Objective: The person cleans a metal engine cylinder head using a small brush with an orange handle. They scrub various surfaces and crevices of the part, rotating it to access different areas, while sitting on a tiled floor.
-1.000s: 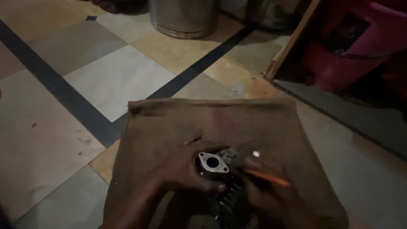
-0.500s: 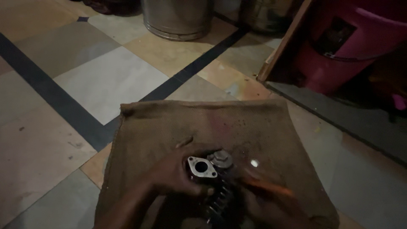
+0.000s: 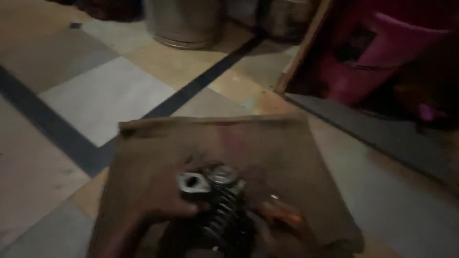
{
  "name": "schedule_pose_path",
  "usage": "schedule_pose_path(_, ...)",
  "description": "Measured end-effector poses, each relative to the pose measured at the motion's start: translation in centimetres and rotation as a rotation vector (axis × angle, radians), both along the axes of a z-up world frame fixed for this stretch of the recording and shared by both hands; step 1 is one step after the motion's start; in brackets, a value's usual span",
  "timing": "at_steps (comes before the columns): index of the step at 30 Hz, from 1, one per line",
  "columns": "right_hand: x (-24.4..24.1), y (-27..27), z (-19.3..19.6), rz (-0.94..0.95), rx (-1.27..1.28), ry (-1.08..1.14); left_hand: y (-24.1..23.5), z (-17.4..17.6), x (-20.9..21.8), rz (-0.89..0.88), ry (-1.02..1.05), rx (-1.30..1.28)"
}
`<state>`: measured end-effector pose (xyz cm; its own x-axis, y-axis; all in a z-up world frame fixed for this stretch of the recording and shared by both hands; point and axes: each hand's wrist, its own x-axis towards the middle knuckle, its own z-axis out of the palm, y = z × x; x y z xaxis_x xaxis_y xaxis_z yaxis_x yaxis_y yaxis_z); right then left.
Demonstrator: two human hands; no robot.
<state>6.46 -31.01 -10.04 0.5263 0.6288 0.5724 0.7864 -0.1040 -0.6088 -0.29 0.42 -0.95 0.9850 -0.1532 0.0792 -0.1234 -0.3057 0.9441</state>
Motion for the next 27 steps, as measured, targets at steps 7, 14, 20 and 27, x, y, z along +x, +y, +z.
schedule_pose_path(7,-0.1,4.0,6.4,-0.225,-0.225,0.129,3.8,-5.0,-1.0,0.112,0.097,-0.517)
schedule_pose_path(14,0.3,5.3,8.1,-0.215,-0.183,0.507,5.8,-11.4,-0.1,0.187,0.143,-0.491)
schedule_pose_path(20,-0.6,4.7,8.9,-0.271,-0.158,0.435,5.8,-2.4,-0.9,0.520,-0.326,-0.140)
schedule_pose_path(27,-0.6,6.5,12.7,-0.369,-0.194,0.647,5.0,-2.0,-1.0,0.262,0.037,-0.295)
